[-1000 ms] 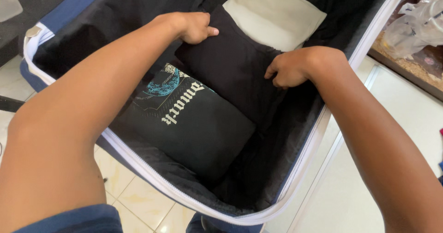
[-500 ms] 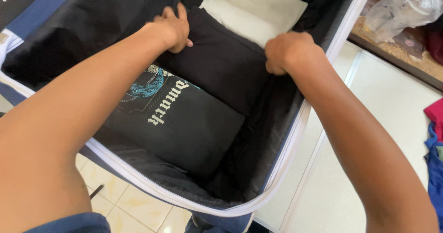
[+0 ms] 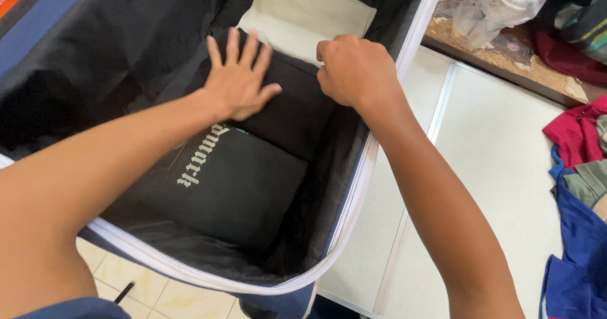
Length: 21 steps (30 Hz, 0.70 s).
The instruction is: The person folds a black garment and places it into a blue suitcase. They then unfold a beige t-shirt, smooth it out on the table, and fold it neatly. The person handles the clothes by hand, arranging them for packing.
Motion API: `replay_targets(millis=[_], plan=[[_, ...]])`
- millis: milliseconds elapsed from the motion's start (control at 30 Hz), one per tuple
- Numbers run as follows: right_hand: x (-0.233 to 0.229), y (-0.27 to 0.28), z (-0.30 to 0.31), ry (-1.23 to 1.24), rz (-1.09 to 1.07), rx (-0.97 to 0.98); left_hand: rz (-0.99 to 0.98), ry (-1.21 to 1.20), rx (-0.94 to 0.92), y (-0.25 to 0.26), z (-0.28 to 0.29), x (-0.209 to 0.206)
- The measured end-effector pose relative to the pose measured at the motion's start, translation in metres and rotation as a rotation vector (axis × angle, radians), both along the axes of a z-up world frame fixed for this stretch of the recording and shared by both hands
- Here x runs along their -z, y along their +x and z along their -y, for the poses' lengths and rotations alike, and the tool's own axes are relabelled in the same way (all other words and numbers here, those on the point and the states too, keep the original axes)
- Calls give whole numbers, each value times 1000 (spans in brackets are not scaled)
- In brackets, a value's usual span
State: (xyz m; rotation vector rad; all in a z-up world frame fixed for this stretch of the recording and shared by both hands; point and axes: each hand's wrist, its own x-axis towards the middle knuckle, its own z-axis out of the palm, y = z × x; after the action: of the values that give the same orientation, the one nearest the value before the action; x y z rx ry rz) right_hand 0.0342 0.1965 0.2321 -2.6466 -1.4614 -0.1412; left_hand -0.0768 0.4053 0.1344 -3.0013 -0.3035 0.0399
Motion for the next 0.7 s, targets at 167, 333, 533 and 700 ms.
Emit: replay_targets(millis=[167, 333, 533, 700], plan=[[3, 0, -3, -52, -42, 32, -305, -248, 187, 11, 62, 4], [-3, -2, 0, -105, -84, 61, -336, -287, 55, 13, 45, -2], [-5, -3, -2, -197, -102, 74, -208, -214, -163, 16, -37, 1], [-7, -5, -6, -238, -121, 100, -19, -204, -37, 20, 8, 3]])
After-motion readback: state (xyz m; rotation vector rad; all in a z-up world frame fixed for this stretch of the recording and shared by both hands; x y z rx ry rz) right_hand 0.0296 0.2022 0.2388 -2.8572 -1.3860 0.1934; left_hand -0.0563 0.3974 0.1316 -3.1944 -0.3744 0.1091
